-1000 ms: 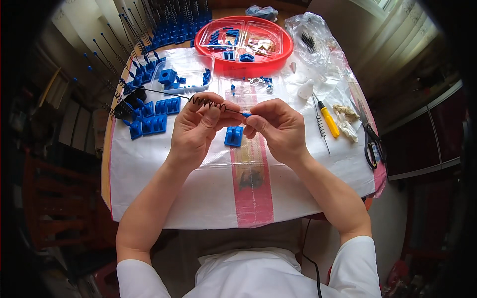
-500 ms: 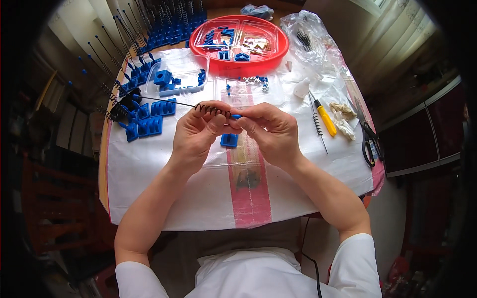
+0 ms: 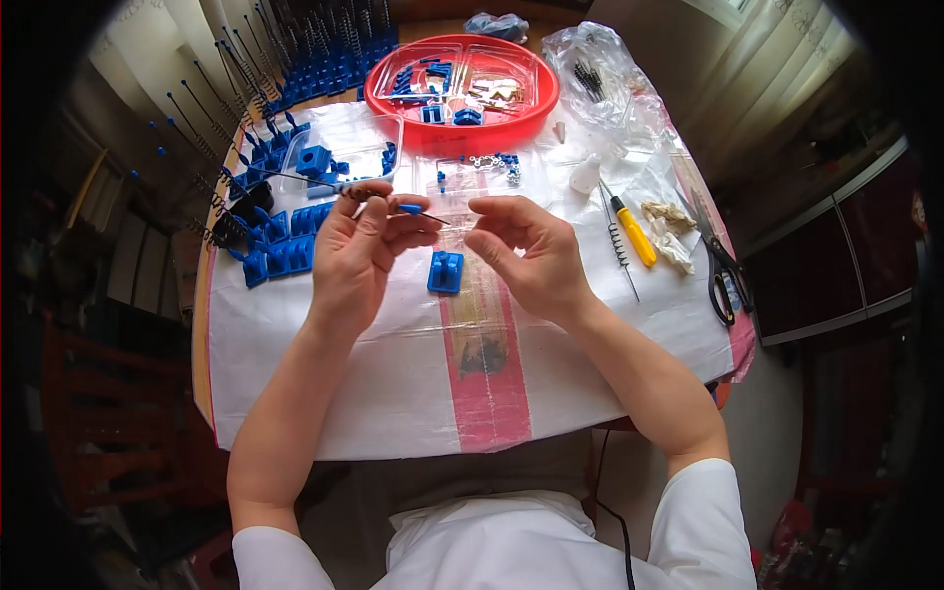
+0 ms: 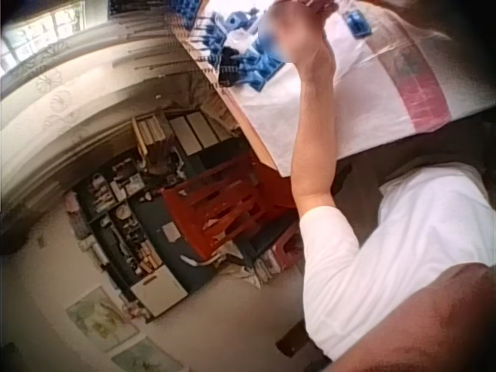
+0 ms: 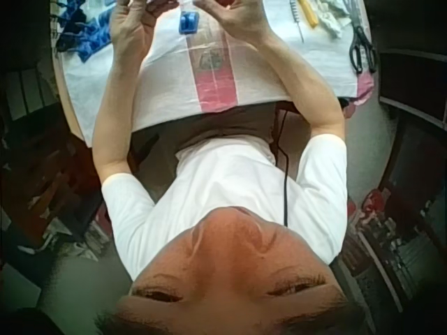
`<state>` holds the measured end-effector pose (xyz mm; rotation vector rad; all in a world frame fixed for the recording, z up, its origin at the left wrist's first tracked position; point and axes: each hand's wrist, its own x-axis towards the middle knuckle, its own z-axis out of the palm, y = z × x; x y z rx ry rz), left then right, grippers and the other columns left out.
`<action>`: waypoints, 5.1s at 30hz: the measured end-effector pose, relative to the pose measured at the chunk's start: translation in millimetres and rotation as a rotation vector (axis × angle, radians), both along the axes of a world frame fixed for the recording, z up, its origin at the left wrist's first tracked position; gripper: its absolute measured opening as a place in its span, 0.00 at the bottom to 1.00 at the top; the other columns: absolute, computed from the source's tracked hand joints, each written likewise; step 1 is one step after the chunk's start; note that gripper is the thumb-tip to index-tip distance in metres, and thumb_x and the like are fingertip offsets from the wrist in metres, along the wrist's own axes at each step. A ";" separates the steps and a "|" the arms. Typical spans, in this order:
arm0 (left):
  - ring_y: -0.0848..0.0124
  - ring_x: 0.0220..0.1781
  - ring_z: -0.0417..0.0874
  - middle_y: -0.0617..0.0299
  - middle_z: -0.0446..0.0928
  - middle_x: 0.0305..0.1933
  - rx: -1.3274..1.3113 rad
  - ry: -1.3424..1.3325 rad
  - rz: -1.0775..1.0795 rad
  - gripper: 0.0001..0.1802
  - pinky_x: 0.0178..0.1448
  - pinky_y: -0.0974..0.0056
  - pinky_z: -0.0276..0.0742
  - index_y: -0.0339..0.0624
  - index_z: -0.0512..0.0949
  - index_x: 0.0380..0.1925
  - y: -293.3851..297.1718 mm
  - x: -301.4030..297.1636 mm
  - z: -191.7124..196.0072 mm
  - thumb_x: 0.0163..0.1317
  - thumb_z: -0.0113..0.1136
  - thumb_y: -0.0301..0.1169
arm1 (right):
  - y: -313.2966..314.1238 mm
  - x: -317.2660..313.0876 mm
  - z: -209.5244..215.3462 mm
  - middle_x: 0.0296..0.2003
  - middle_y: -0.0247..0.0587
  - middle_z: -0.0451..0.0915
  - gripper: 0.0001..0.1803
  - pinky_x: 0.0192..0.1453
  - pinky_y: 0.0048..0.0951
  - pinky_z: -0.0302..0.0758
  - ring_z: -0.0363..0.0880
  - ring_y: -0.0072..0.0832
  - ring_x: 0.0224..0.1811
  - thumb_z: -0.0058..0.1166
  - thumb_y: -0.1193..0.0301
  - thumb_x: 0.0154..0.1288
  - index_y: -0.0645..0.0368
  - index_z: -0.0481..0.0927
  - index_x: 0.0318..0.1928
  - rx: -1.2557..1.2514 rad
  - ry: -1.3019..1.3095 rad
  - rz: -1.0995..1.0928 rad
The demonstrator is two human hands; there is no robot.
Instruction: Assembling small blue plastic components with springs and metal rods at a workstation.
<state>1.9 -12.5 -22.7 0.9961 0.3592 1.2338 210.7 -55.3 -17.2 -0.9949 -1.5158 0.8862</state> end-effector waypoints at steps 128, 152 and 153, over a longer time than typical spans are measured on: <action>0.70 0.42 0.84 0.55 0.81 0.41 0.091 0.320 0.288 0.17 0.48 0.66 0.83 0.36 0.73 0.56 15.2 -0.4 30.4 0.71 0.53 0.31 | -29.5 110.4 35.8 0.20 0.24 0.68 0.13 0.19 0.15 0.54 0.61 0.09 0.18 0.58 0.66 0.70 0.65 0.75 0.41 -0.389 0.032 0.144; 0.66 0.42 0.85 0.55 0.81 0.42 0.014 0.121 0.140 0.18 0.46 0.64 0.83 0.36 0.72 0.56 11.8 -0.7 -1.4 0.70 0.55 0.32 | -29.7 110.6 34.1 0.18 0.24 0.68 0.15 0.17 0.15 0.51 0.59 0.09 0.15 0.58 0.62 0.70 0.62 0.76 0.34 -0.274 0.062 0.096; 0.66 0.42 0.85 0.55 0.81 0.41 0.031 0.140 0.149 0.18 0.46 0.64 0.82 0.37 0.72 0.56 11.2 -1.4 -1.7 0.70 0.55 0.32 | -29.1 109.6 32.7 0.18 0.24 0.68 0.15 0.17 0.16 0.51 0.58 0.09 0.16 0.58 0.62 0.70 0.62 0.76 0.34 -0.275 0.073 0.097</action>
